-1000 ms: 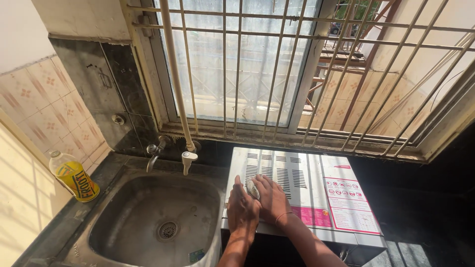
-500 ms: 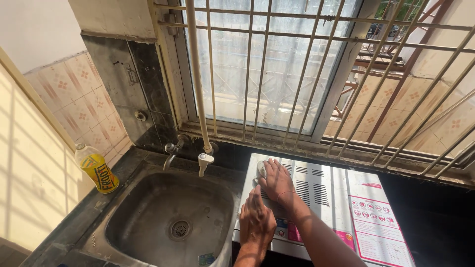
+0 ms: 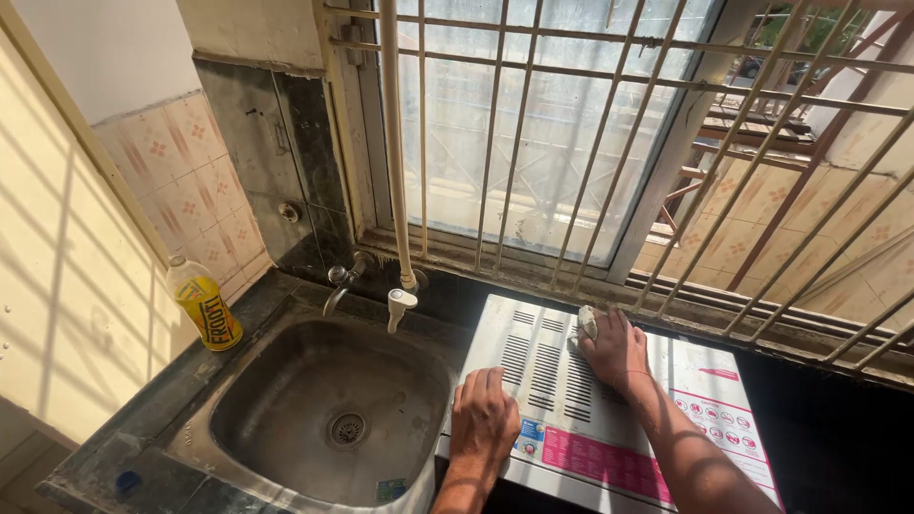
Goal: Cleaning the top surface of a microwave oven with a cloth.
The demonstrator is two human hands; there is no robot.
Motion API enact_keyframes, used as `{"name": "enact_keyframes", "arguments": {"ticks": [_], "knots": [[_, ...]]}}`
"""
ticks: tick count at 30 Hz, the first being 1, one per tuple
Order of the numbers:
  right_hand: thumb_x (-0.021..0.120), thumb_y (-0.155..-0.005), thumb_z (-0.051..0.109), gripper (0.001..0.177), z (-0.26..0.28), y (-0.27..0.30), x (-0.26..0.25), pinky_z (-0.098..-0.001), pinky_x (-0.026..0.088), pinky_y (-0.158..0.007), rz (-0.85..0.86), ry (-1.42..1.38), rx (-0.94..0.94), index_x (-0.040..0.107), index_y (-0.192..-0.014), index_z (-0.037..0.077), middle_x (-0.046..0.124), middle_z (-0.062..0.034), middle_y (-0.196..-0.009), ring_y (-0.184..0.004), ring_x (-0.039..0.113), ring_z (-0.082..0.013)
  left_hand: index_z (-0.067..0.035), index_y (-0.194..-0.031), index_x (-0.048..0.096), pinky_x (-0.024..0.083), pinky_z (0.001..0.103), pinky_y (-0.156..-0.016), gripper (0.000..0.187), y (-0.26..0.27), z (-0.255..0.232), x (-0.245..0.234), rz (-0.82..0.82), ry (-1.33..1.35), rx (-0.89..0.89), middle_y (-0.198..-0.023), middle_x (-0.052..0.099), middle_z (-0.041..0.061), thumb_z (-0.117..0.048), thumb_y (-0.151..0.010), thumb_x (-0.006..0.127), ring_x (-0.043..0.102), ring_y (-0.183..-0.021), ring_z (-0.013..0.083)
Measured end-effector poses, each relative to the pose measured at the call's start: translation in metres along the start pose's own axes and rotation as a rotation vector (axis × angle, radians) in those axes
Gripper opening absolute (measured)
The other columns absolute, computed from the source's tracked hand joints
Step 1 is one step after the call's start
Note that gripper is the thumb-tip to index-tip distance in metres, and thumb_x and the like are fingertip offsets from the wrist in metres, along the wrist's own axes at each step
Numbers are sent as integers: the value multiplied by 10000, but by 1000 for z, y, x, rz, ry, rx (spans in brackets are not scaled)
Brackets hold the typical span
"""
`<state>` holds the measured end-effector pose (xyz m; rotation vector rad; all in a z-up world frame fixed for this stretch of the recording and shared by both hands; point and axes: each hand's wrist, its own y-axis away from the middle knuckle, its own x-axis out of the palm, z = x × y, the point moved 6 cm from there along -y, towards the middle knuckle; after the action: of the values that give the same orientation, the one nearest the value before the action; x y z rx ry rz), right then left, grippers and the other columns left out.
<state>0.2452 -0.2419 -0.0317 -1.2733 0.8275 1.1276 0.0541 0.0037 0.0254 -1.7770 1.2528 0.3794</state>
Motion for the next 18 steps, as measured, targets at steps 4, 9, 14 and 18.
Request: {"name": "enact_keyframes", "arguments": {"ticks": [4,9,14,18], "knots": [[505,-964,534,666,-65,26,-16,-530,292,-1154,-22,33,9,447,-1530,187,396,-194,-1597,-1497,325,-341,-35,-1152,641,482,459,-972,297,1,-7,0,16,-15,25,-1159,652,108,-48,-858,607,600,-1172,287],[601,-914,505,712,-163,52,15,-464,244,-1231,-89,119,-17,463,-1500,126,372,-175,-1608,-1525,269,-321,-73,-1295,614,371,489,-1092,446,0,-5,8,84,-104,20,-1380,551,134,-241,-883,648,458,-1356,307],[607,-925,471,681,-128,118,-56,-450,241,-1224,14,69,118,453,-1494,129,320,-125,-1639,-1544,234,-273,-142,-1475,513,210,506,-1198,536,3,9,45,220,-256,168,-1590,413,115,-305,-965,484,299,-1484,312],[635,-899,431,686,-93,157,-82,-441,239,-1221,25,46,173,459,-1494,138,293,-142,-1639,-1527,242,-290,-105,-1548,385,184,451,-1254,590,4,17,58,297,-270,103,-1619,380,83,-327,-1002,400,268,-1532,269]]}}
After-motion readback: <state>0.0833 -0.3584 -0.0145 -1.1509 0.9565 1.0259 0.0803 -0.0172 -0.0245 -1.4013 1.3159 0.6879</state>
